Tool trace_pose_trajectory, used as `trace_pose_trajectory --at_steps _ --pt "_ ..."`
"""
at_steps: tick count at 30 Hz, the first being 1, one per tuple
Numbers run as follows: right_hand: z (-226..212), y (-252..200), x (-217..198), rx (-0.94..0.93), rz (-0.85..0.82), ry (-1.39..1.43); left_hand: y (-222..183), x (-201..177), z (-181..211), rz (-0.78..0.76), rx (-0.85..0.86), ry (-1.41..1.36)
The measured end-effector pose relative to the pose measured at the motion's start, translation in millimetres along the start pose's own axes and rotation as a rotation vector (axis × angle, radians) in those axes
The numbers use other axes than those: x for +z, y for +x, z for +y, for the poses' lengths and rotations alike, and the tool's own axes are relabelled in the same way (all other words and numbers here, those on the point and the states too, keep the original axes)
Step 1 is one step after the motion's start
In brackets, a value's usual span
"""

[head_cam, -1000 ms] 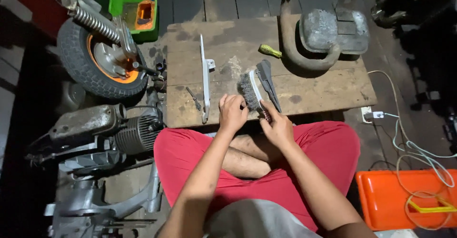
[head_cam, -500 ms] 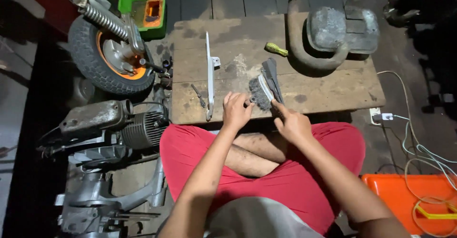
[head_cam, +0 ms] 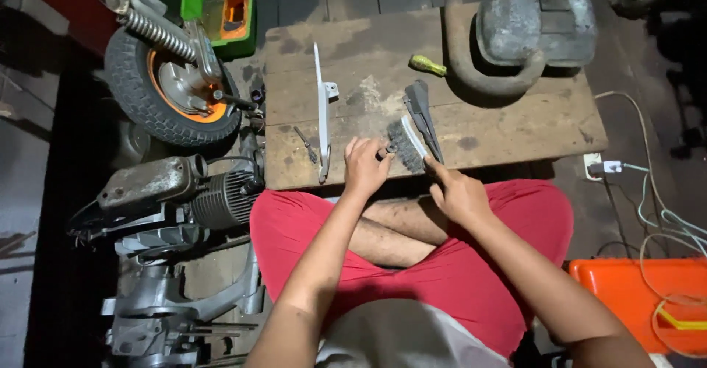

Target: Cleaning a metal motorcycle bracket using a wire brush to remove dirt and rust.

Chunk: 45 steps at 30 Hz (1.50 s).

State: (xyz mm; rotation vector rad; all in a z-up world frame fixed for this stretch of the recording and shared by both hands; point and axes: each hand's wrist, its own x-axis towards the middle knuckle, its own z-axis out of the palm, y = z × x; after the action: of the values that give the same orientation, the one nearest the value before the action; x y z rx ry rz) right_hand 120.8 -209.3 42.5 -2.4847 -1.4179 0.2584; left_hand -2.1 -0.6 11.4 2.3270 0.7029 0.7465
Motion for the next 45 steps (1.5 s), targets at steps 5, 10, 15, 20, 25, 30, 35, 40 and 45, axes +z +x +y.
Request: trace_pose_trajectory --at_steps 5,10,15,20,25,30,35,40,45 --pt "4 -3 1 0.038 0.094 0.025 -1 8 -10 -0.022 -0.008 0.000" --pt "5 -2 -6 -0.044 0.118 0.030 -1 6 -9 -0.026 -0.016 -0.004" --pt "20 -6 -17 -0.052 0.221 0.129 -2 6 -11 -0.018 0.002 -0.004" --pt "20 -15 -11 -0.066 0.140 -0.078 -2 7 -11 -0.036 -0.014 0.002" --pt "25 -12 0 -0.029 0.225 -0.001 -1 3 -6 -0.029 -0.015 0.006" --pt "27 -12 -1 0.023 0.201 0.007 -3 0 0 -0.026 -0.011 -0.003" --pt "8 -4 7 0.071 0.216 0.152 -1 1 -1 -0.025 -0.020 -0.020" --pt "-17 8 18 0.176 0.116 0.088 -2 2 -6 -0.021 -0.001 0.003" --pt "-24 15 18 0.156 0.141 0.135 -3 2 -7 -0.021 -0.003 0.008"
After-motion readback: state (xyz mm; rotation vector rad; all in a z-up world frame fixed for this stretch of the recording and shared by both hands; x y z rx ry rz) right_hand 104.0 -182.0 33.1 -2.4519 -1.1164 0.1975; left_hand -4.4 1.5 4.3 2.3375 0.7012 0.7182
